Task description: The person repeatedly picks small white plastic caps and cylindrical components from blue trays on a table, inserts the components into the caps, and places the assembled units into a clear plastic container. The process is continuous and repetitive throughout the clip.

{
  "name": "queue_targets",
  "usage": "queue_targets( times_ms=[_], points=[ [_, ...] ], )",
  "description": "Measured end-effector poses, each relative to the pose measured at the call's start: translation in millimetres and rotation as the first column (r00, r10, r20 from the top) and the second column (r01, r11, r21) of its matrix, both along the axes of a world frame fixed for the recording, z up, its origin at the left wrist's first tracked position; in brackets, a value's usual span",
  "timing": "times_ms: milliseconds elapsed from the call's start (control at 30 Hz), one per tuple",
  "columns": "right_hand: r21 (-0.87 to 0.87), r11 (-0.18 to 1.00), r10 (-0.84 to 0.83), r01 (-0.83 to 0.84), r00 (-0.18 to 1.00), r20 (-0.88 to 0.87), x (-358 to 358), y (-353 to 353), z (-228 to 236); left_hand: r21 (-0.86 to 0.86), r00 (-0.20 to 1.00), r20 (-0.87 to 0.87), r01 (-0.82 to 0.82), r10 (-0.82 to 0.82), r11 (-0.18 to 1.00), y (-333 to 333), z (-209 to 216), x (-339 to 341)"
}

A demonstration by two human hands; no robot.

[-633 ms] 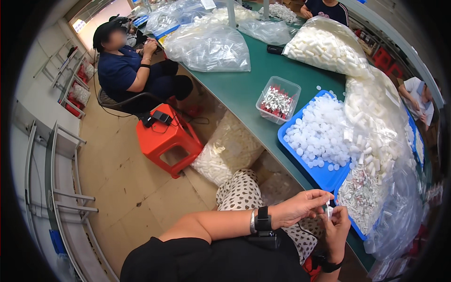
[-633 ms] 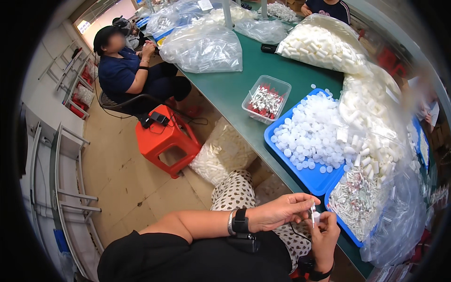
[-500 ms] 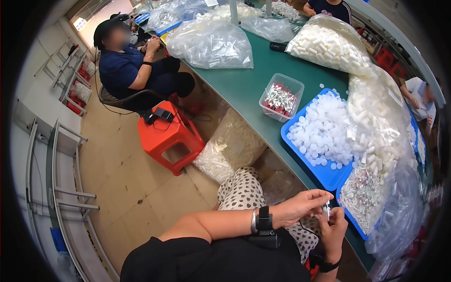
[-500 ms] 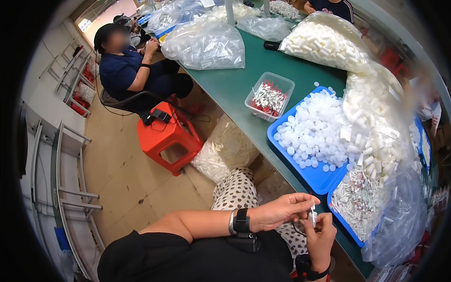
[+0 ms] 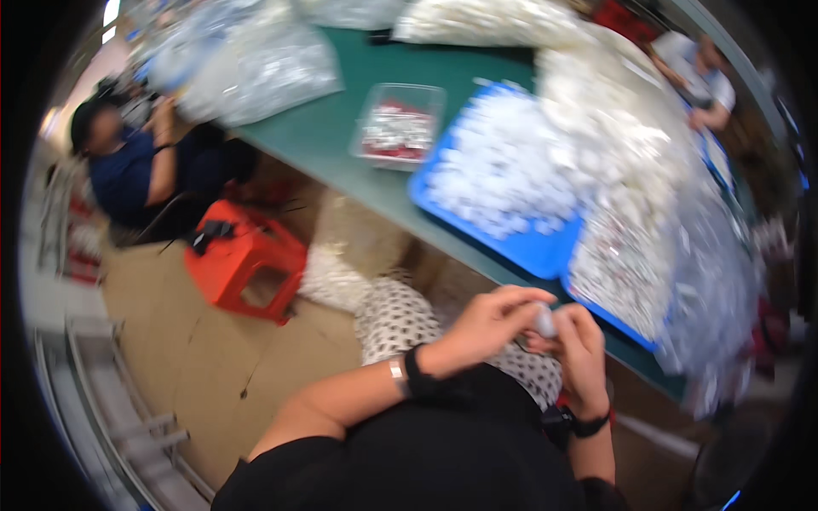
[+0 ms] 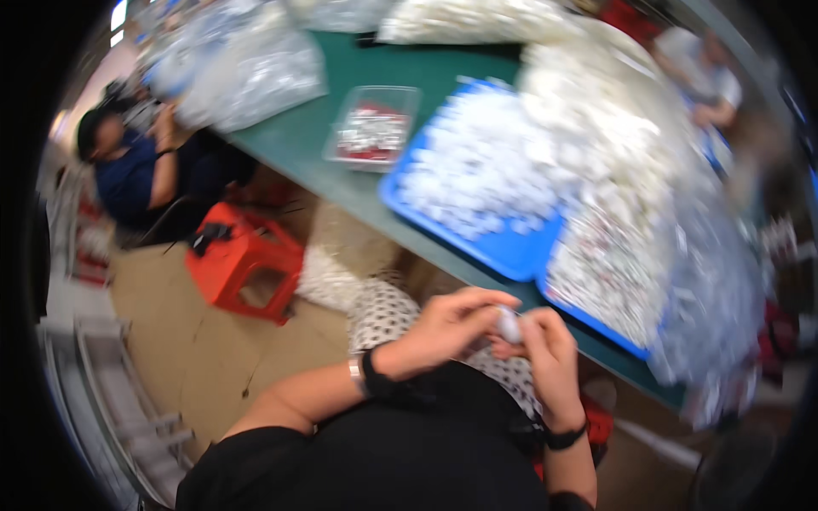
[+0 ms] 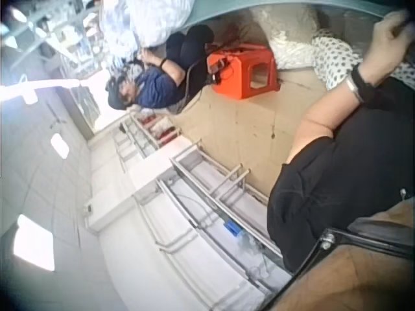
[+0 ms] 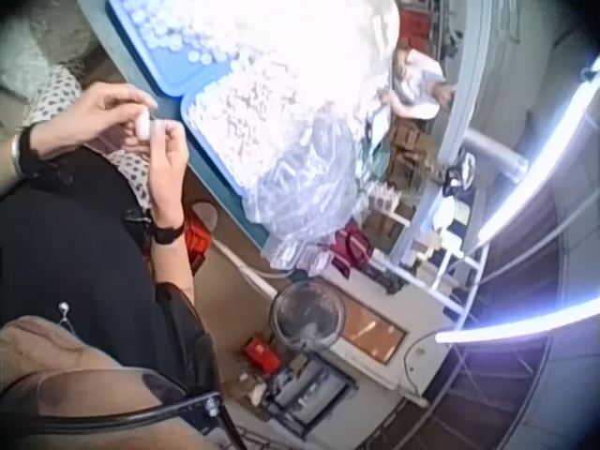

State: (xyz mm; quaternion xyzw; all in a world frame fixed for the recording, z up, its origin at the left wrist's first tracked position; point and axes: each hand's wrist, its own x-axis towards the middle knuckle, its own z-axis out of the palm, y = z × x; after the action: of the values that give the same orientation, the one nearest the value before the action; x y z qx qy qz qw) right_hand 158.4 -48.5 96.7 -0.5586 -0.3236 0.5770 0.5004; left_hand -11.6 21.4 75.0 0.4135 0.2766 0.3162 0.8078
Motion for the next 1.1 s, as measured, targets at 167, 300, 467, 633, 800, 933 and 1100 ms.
queue_targets(
  times_ms=[167, 300, 467, 633, 800, 933, 1100],
  points=[
    [-0.053, 0.976, 0.200, -0.212, 0.964, -0.174, 16, -3, 1, -0.182, 0.971, -0.131, 0.175, -0.200, 0.968, 7, -2, 1],
    [-0.076, 0.981, 0.179, -0.180, 0.984, -0.025, 24, -9, 9, -0.048, 0.969, -0.087, 0.228, -0.231, 0.973, 3, -7, 9],
    [0.108, 0.988, -0.141, 0.106, 0.384, 0.913, 101, 5, 31, -0.181, 0.975, -0.066, 0.199, -0.214, 0.963, 5, -4, 9],
    [0.150, 0.972, -0.039, 0.179, -0.512, 0.858, 207, -11, 5, -0.382, 0.954, 0.205, 0.285, -0.220, 0.879, 8, -13, 7],
    [0.009, 0.971, 0.120, 0.240, -0.517, 0.848, 217, -12, 0, -0.404, 0.948, 0.203, 0.309, -0.245, 0.861, 13, -9, 6],
    [0.264, 0.950, -0.254, 0.167, -0.080, 0.964, 159, -5, 24, -0.446, 0.965, 0.186, 0.249, -0.183, 0.860, 16, -18, 6],
    [0.211, 0.875, -0.033, -0.436, 0.381, 0.924, 50, -6, 30, -0.437, 0.973, 0.227, 0.149, -0.051, 0.887, 12, -21, 12]
  ],
)
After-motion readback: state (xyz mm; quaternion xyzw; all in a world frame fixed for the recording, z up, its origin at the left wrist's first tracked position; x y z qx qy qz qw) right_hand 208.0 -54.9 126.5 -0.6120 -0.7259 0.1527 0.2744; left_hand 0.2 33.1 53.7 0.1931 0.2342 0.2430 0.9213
